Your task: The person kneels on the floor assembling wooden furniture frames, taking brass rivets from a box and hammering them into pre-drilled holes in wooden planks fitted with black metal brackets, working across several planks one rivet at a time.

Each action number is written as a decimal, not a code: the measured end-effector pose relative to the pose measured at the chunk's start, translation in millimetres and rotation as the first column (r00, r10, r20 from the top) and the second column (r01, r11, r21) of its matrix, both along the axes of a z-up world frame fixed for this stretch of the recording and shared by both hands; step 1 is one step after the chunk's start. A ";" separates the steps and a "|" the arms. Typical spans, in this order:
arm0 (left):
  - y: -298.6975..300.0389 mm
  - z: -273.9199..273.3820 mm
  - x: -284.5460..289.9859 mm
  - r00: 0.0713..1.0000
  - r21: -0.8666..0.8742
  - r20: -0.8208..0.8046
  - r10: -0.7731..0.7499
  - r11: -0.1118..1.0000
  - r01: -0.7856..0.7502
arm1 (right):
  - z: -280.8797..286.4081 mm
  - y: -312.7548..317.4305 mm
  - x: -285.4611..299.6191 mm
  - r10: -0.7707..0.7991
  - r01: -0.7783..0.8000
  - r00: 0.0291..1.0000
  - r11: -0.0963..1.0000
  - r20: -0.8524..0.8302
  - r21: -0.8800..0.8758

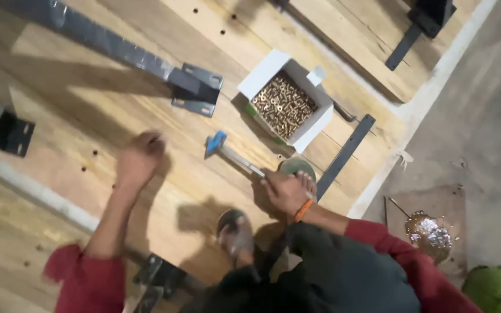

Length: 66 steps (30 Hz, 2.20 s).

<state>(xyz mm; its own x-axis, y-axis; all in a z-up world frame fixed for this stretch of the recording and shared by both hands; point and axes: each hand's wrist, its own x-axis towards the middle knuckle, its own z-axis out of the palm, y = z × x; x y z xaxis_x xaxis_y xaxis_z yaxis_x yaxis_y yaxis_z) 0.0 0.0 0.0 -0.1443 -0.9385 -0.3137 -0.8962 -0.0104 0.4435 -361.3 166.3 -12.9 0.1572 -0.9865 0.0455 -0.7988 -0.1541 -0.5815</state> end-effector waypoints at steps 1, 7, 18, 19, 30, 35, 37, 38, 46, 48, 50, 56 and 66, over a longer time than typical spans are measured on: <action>10.3 8.3 16.6 1.000 0.003 -0.019 0.007 1.000 -0.007 | -9.5 5.0 1.6 0.037 -0.038 0.999 0.998 0.021 0.041; 44.0 62.7 83.5 0.984 0.206 0.164 0.065 0.974 -0.098 | -17.7 -37.6 -32.4 0.256 -0.266 0.962 0.957 0.100 0.114; -17.1 47.1 38.8 0.727 0.300 0.589 -0.353 0.931 0.210 | -22.6 -219.6 -97.7 0.243 -0.114 0.906 0.929 -0.346 0.353; -16.2 40.2 23.5 0.831 0.077 0.449 -0.329 0.941 0.330 | -12.0 -216.5 -92.0 0.317 -0.134 0.876 0.884 -0.364 0.447; 51.4 -62.3 -89.2 0.414 0.025 0.125 -0.902 0.420 0.907 | -29.7 -214.1 -75.8 0.442 -0.130 0.827 0.752 -0.348 0.647; 52.5 -44.9 -93.0 0.488 -0.152 -0.095 -0.868 0.497 0.854 | -63.9 -199.7 -81.2 0.332 -0.071 0.860 0.829 -0.387 0.555; 50.5 -39.9 -99.4 0.519 -0.100 -0.095 -0.850 0.527 0.844 | -96.6 -196.2 -89.2 0.306 -0.061 0.871 0.844 -0.386 0.532; 45.5 -37.8 -104.9 0.525 -0.036 -0.095 -0.846 0.530 0.847 | -113.2 -200.3 -96.9 0.256 -0.032 0.892 0.859 -0.372 0.512; 45.3 -25.5 -77.9 0.672 -0.039 -0.224 -0.706 0.695 0.718 | -65.1 -198.6 -66.5 0.555 -0.223 0.710 0.761 -0.433 0.610; 51.4 -28.2 -65.5 0.680 -0.004 -0.240 -0.692 0.701 0.713 | -72.2 -195.8 -71.6 0.560 -0.242 0.713 0.761 -0.422 0.602; 61.0 -36.0 -47.6 0.682 0.070 -0.268 -0.680 0.692 0.718 | -75.0 -181.4 -70.4 0.452 -0.255 0.781 0.860 -0.431 0.442; 76.0 -13.8 -20.2 0.847 0.273 -0.377 -0.376 0.828 0.489 | -50.6 -172.6 -92.1 0.376 -0.285 0.896 0.895 -0.237 0.344; 74.1 23.3 -39.3 0.255 0.750 -0.653 0.713 0.563 0.347 | 94.8 -184.2 33.3 0.384 -0.409 0.908 0.900 0.164 0.154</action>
